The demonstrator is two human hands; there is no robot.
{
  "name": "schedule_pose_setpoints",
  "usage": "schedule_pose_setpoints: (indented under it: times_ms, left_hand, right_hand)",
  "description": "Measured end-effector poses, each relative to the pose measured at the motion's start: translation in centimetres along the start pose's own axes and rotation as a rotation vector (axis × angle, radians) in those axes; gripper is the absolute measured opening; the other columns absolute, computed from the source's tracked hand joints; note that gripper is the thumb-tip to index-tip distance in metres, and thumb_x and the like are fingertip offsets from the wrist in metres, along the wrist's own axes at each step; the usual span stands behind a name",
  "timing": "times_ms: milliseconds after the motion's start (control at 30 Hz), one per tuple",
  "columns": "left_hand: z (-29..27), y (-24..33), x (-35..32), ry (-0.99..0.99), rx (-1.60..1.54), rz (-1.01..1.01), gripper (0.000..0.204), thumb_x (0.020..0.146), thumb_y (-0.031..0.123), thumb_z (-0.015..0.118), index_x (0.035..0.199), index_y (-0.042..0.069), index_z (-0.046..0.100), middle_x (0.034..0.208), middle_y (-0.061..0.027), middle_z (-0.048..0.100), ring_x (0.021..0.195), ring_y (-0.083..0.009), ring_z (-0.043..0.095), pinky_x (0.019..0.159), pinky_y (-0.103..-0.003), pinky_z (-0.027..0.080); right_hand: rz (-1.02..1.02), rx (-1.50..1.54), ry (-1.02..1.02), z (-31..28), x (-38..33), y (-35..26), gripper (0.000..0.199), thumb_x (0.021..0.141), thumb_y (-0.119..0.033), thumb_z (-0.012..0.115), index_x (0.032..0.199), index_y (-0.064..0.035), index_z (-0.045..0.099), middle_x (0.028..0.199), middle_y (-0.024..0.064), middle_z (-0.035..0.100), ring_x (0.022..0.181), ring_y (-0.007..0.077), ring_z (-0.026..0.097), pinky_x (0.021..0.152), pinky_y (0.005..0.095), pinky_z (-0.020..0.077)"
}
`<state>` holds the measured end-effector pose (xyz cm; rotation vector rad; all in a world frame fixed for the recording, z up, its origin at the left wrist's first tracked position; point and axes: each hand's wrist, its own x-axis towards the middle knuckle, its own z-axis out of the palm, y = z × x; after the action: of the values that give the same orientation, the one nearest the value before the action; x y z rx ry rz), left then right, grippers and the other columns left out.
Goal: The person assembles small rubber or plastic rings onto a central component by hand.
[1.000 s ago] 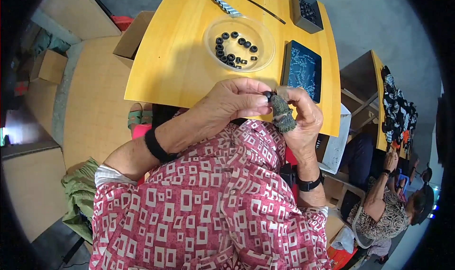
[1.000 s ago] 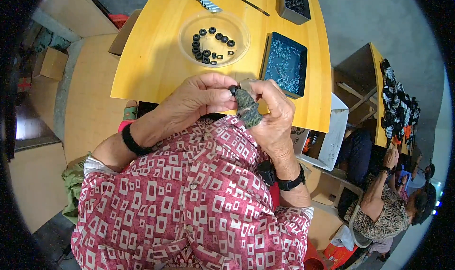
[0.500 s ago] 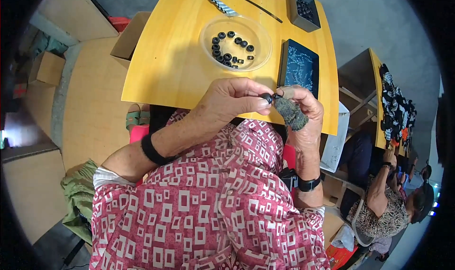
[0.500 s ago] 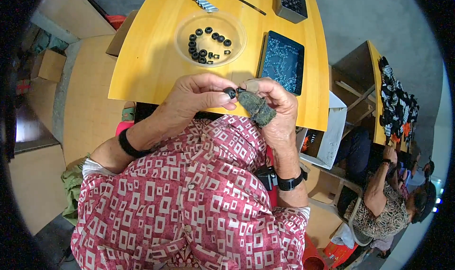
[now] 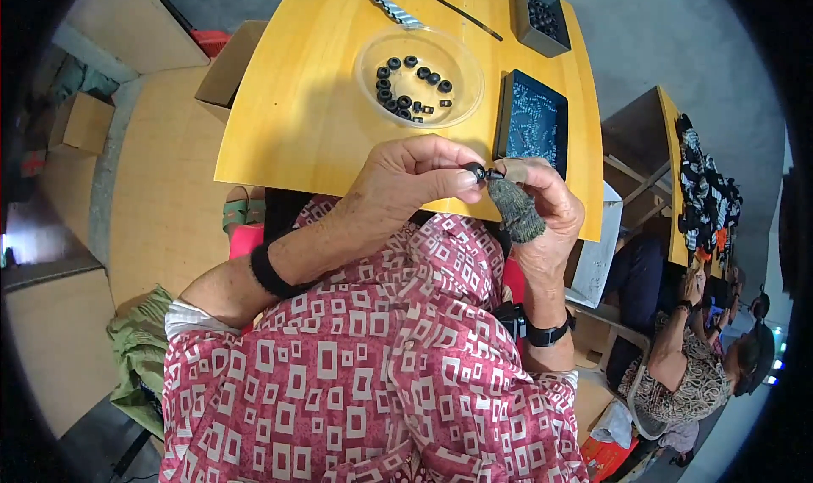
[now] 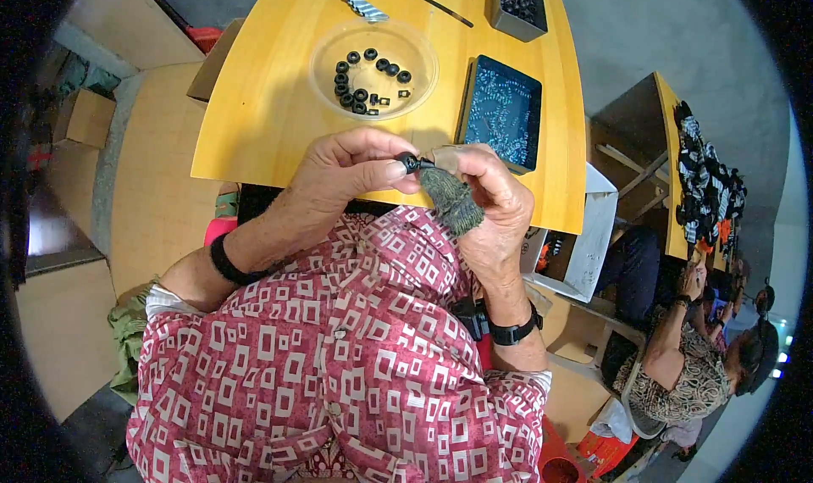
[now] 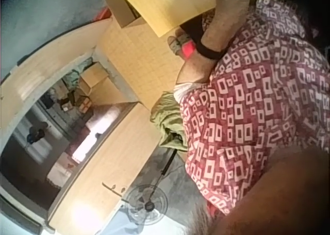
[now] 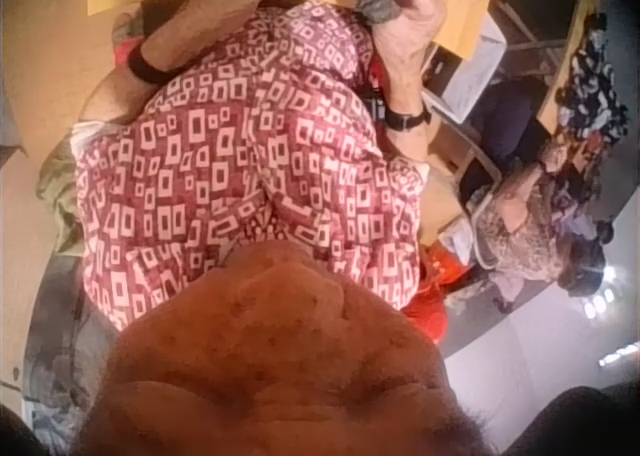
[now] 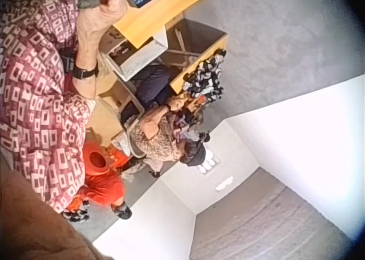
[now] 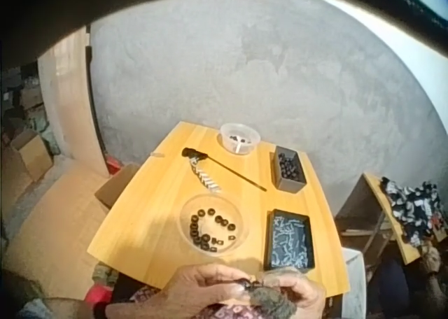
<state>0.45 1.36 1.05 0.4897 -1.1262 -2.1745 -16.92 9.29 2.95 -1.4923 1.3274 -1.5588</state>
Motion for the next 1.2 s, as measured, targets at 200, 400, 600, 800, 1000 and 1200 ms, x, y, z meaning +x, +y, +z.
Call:
schedule_pose_setpoints:
  times_ms: [200, 400, 600, 800, 1000, 1200]
  left_hand:
    - [-0.1, 0.0, 0.1, -0.009, -0.021, -0.027, 0.022, 0.087, 0.008, 0.065, 0.108, -0.001, 0.063, 0.097, -0.0086, 0.067, 0.091, -0.0158, 0.066, 0.086, -0.027, 0.052]
    - [0.2, 0.0, 0.0, -0.001, -0.028, -0.071, 0.022, 0.089, 0.008, 0.064, 0.109, -0.002, 0.062, 0.099, -0.0094, 0.067, 0.092, -0.0154, 0.065, 0.086, -0.027, 0.052]
    - [-0.3, -0.3, 0.2, -0.003, -0.153, -0.13, 0.023, 0.09, 0.009, 0.062, 0.11, -0.001, 0.061, 0.101, -0.0102, 0.066, 0.094, -0.0168, 0.066, 0.089, -0.028, 0.053]
    - [-0.5, -0.4, 0.2, -0.007, -0.302, -0.176, 0.023, 0.091, 0.01, 0.061, 0.112, 0.0, 0.059, 0.103, -0.0113, 0.065, 0.097, -0.019, 0.065, 0.09, -0.031, 0.054]
    - [-0.4, -0.5, 0.2, 0.018, -0.272, -0.168, 0.024, 0.09, 0.01, 0.062, 0.112, 0.0, 0.06, 0.103, -0.0117, 0.065, 0.097, -0.0202, 0.065, 0.09, -0.032, 0.054]
    - [-0.4, -0.7, 0.2, -0.007, -0.232, -0.145, 0.025, 0.091, 0.01, 0.062, 0.113, 0.0, 0.059, 0.102, -0.0123, 0.066, 0.097, -0.0199, 0.065, 0.091, -0.032, 0.053]
  right_hand:
    - [-0.066, -0.13, -0.034, -0.5, 0.1, -0.6, 0.026, 0.072, 0.006, 0.073, 0.096, 0.0028, 0.064, 0.091, 0.008, 0.064, 0.085, 0.016, 0.061, 0.075, 0.0261, 0.0469]
    - [-0.106, -0.21, -0.034, -0.4, 0.1, -0.6, 0.025, 0.071, 0.005, 0.073, 0.094, 0.002, 0.064, 0.09, 0.0085, 0.065, 0.084, 0.0166, 0.061, 0.075, 0.0261, 0.0468]
    - [-0.032, -0.159, -0.032, -0.5, 0.1, -0.8, 0.021, 0.074, 0.005, 0.071, 0.094, 0.0021, 0.064, 0.091, 0.0074, 0.064, 0.084, 0.0149, 0.061, 0.075, 0.025, 0.0467]
    - [0.017, -0.152, -0.055, -0.5, 0.8, -1.7, 0.017, 0.079, 0.004, 0.067, 0.095, 0.0021, 0.064, 0.09, 0.0059, 0.063, 0.084, 0.0122, 0.06, 0.073, 0.023, 0.0466]
    - [0.032, -0.214, -0.136, -1.1, 1.7, -1.8, 0.013, 0.083, -0.002, 0.066, 0.095, 0.0013, 0.065, 0.087, 0.0042, 0.063, 0.081, 0.0104, 0.059, 0.071, 0.0225, 0.0464]
    - [0.068, -0.209, -0.196, -1.8, 2.2, -1.6, 0.014, 0.085, -0.007, 0.067, 0.096, 0.0007, 0.065, 0.088, 0.0039, 0.064, 0.081, 0.0096, 0.06, 0.07, 0.0223, 0.0466]
